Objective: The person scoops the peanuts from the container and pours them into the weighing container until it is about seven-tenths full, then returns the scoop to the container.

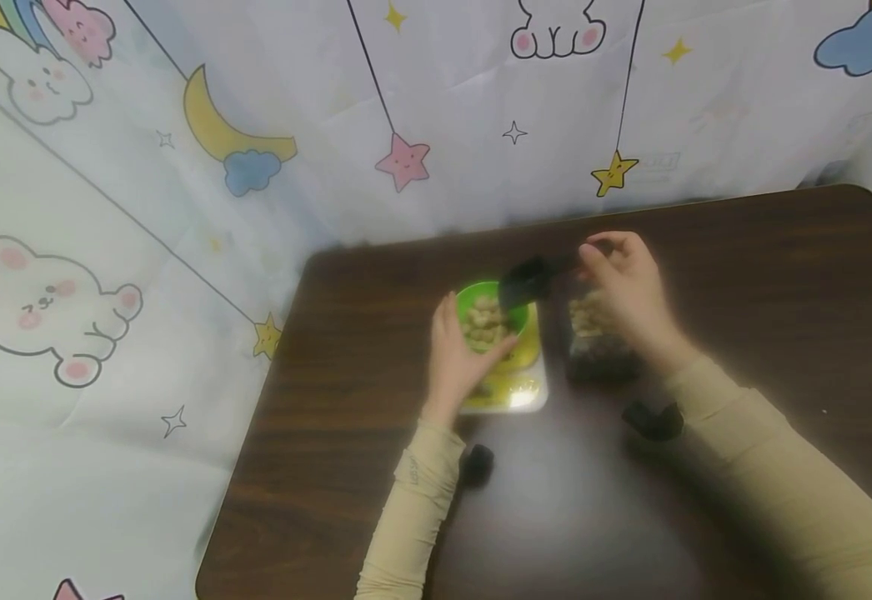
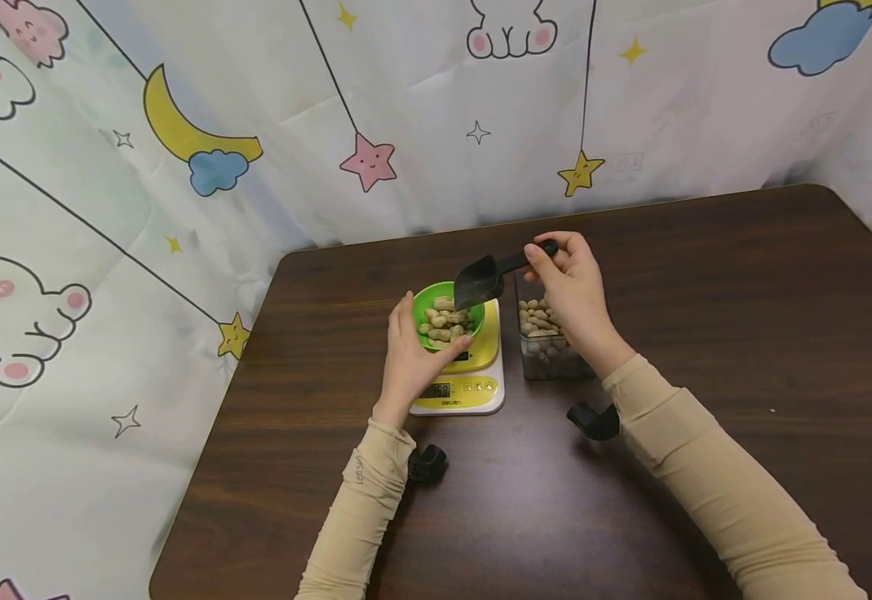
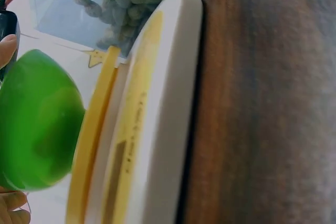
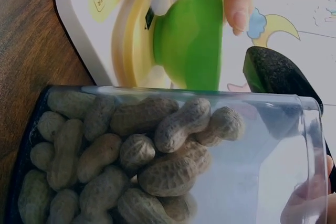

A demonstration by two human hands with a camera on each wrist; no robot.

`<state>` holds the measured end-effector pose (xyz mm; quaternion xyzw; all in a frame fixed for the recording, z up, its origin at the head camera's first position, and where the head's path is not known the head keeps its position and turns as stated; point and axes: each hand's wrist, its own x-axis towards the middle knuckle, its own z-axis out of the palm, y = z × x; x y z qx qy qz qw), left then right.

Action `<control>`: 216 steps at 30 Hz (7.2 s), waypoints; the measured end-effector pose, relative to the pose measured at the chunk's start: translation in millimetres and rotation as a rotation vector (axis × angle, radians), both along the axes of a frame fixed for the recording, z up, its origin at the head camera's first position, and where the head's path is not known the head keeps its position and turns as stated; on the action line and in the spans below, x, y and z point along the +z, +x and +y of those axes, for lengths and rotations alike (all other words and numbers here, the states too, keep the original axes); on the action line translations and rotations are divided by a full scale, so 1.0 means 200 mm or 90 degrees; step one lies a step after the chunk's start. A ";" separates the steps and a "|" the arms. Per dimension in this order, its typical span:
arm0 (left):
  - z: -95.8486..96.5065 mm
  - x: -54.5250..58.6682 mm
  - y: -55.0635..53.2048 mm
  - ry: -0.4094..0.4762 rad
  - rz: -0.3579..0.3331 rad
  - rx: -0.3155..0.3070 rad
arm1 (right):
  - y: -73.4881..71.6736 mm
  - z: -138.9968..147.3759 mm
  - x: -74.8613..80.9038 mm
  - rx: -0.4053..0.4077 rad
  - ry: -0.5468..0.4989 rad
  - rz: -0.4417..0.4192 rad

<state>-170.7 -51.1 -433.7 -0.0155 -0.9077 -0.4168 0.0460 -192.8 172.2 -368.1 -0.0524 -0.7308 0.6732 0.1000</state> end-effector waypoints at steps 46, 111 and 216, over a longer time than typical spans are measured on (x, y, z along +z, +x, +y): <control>0.37 0.20 0.00 -0.120 0.046 -0.196 | 0.08 0.30 0.06 -0.116 -0.238 0.160; 0.48 0.14 0.03 -0.121 0.077 -0.204 | 0.09 0.23 -0.07 -0.157 0.241 0.063; 0.48 0.12 0.04 -0.127 0.206 -0.189 | 0.07 0.31 -0.06 -0.025 0.265 -0.066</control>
